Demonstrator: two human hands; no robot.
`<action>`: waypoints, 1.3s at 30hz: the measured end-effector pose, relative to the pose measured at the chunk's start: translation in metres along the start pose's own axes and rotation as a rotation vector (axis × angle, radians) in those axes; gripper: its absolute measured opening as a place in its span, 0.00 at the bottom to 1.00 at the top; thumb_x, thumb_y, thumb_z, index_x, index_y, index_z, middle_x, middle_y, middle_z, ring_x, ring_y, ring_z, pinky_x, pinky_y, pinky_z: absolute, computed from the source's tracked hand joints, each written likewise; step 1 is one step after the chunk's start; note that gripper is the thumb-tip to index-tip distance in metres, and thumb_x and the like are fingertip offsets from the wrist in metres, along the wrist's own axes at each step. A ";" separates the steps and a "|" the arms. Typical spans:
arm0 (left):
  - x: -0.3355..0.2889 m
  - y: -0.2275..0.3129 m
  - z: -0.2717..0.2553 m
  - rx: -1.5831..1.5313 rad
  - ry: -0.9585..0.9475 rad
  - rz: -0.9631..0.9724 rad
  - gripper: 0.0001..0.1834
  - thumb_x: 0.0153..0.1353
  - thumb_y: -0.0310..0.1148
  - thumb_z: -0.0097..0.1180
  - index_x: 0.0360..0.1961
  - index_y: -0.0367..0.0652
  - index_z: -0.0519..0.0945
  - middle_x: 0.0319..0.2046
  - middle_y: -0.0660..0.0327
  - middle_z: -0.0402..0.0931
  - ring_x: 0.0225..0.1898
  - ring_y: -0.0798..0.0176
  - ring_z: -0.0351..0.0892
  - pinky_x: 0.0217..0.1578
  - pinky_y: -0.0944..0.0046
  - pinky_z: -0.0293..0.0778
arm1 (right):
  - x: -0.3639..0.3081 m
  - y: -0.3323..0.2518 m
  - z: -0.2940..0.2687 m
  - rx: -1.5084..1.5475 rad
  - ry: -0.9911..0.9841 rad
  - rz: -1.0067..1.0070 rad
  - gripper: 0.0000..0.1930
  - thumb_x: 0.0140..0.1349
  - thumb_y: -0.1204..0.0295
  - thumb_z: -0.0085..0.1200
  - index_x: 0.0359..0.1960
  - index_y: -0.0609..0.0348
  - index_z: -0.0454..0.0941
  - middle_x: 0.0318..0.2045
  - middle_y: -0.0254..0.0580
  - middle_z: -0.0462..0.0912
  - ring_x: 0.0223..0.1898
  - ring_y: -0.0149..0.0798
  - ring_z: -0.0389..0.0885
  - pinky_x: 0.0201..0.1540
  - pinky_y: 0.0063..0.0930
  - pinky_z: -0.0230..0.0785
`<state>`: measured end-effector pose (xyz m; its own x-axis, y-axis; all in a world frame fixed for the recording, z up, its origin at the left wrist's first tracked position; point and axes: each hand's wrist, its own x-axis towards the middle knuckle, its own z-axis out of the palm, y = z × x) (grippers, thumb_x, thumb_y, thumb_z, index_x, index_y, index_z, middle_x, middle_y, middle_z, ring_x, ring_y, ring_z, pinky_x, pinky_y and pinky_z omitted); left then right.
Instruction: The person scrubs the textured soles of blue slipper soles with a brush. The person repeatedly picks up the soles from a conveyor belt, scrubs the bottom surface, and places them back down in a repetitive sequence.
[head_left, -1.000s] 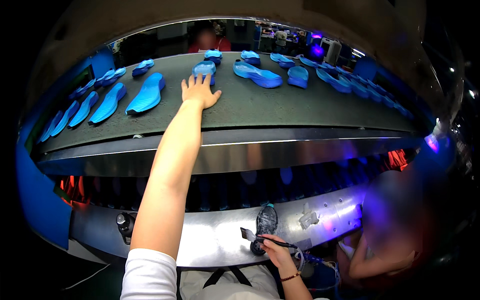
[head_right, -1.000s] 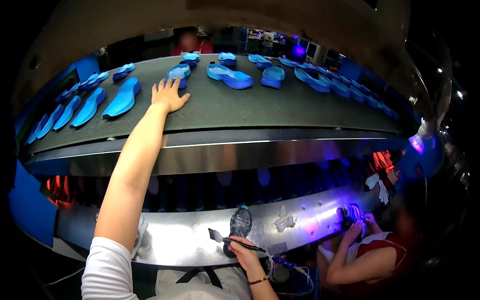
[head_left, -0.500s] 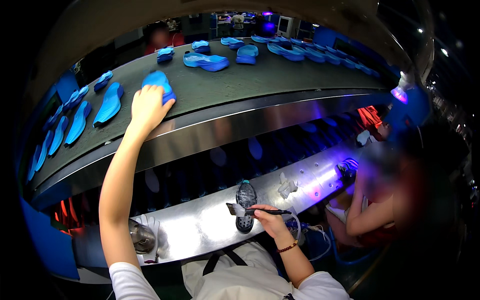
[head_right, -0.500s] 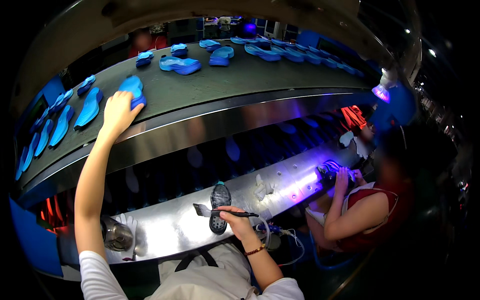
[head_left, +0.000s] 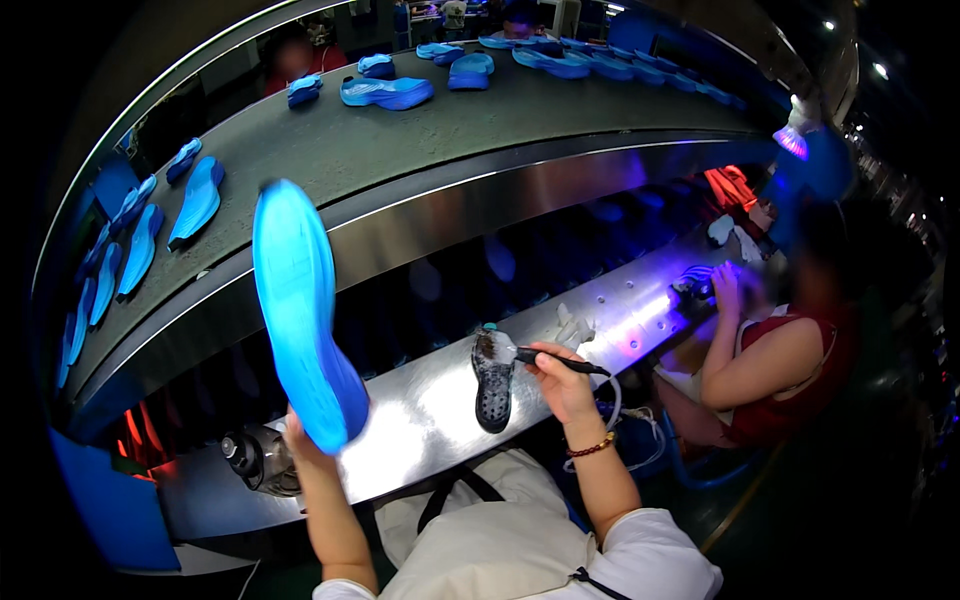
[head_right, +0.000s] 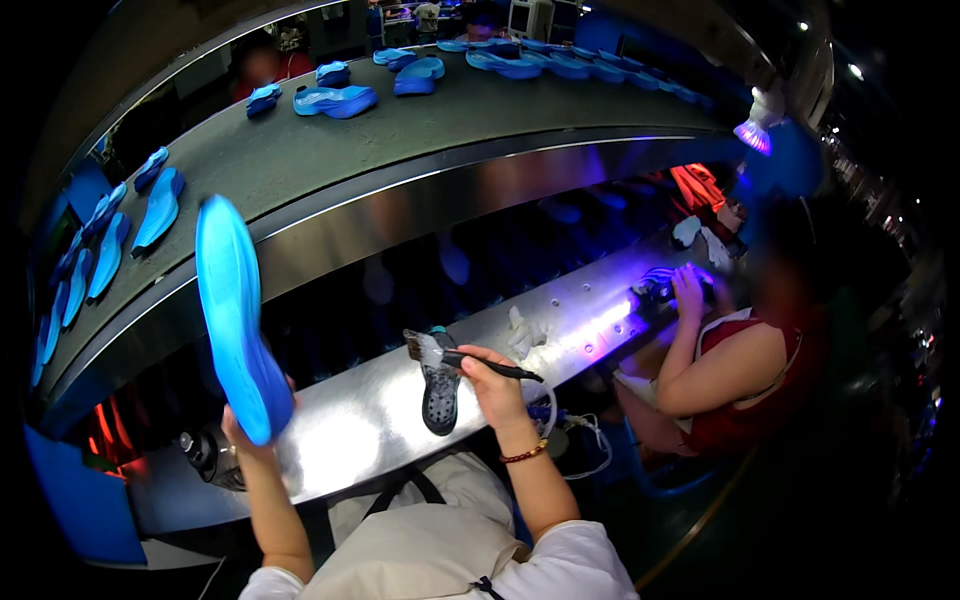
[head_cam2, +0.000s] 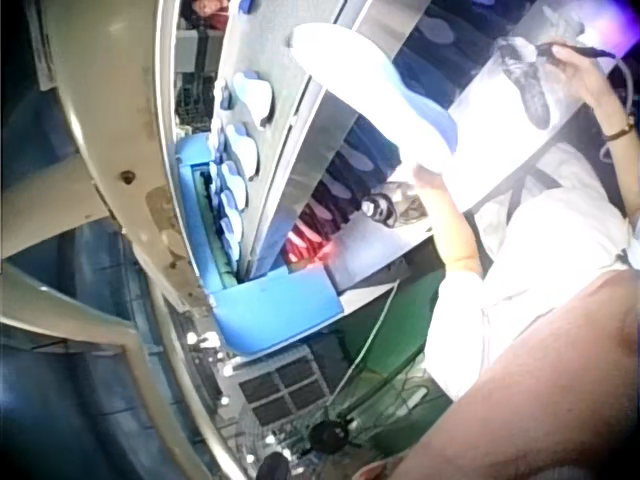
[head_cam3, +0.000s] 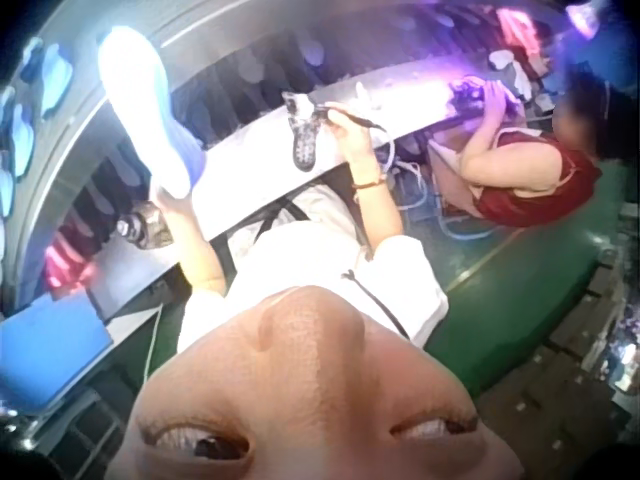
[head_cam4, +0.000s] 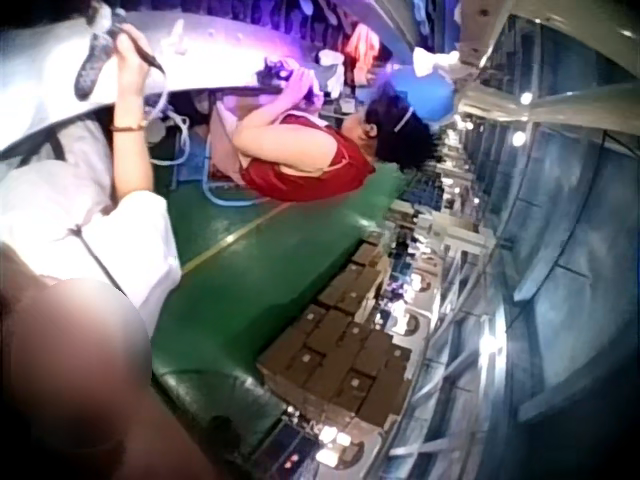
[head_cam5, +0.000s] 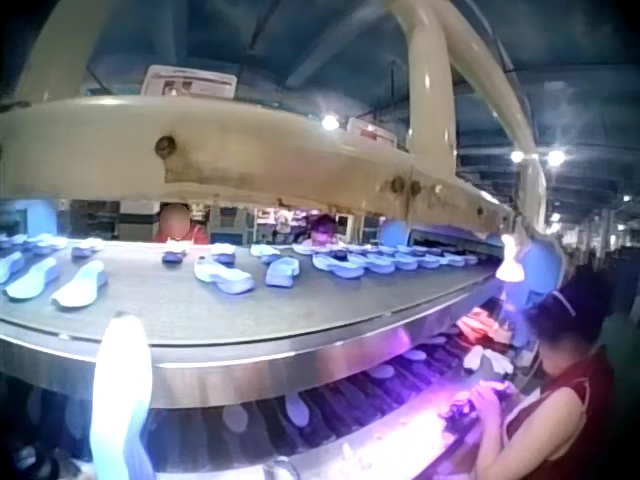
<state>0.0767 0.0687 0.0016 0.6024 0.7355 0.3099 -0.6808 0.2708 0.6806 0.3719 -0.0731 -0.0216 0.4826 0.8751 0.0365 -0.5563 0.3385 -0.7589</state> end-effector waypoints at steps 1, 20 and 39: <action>-0.014 -0.015 0.011 -0.239 -0.031 -0.055 0.50 0.41 0.58 0.58 0.58 0.36 0.53 0.50 0.43 0.63 0.47 0.40 0.69 0.44 0.43 0.68 | -0.001 0.000 0.000 0.008 -0.015 -0.002 0.10 0.53 0.80 0.48 0.38 0.68 0.74 0.37 0.49 0.78 0.39 0.37 0.76 0.45 0.26 0.68; -0.065 -0.091 0.014 -0.528 0.248 -0.386 0.52 0.47 0.74 0.12 0.56 0.40 0.61 0.47 0.46 0.67 0.48 0.48 0.68 0.51 0.48 0.62 | 0.025 0.080 0.086 -0.447 -0.339 0.160 0.09 0.51 0.79 0.53 0.36 0.68 0.76 0.34 0.45 0.80 0.34 0.31 0.78 0.40 0.21 0.69; -0.059 -0.073 0.021 -0.482 0.179 -0.380 0.49 0.49 0.73 0.13 0.57 0.43 0.60 0.46 0.49 0.68 0.46 0.51 0.70 0.48 0.50 0.66 | 0.007 0.035 0.119 -0.817 -0.601 -0.130 0.08 0.48 0.80 0.56 0.33 0.66 0.78 0.28 0.42 0.79 0.29 0.29 0.77 0.32 0.19 0.70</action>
<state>0.0992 -0.0076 -0.0522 0.7881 0.6144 -0.0380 -0.5696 0.7512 0.3337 0.2753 -0.0144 0.0299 -0.0375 0.9533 0.2997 0.2159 0.3006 -0.9290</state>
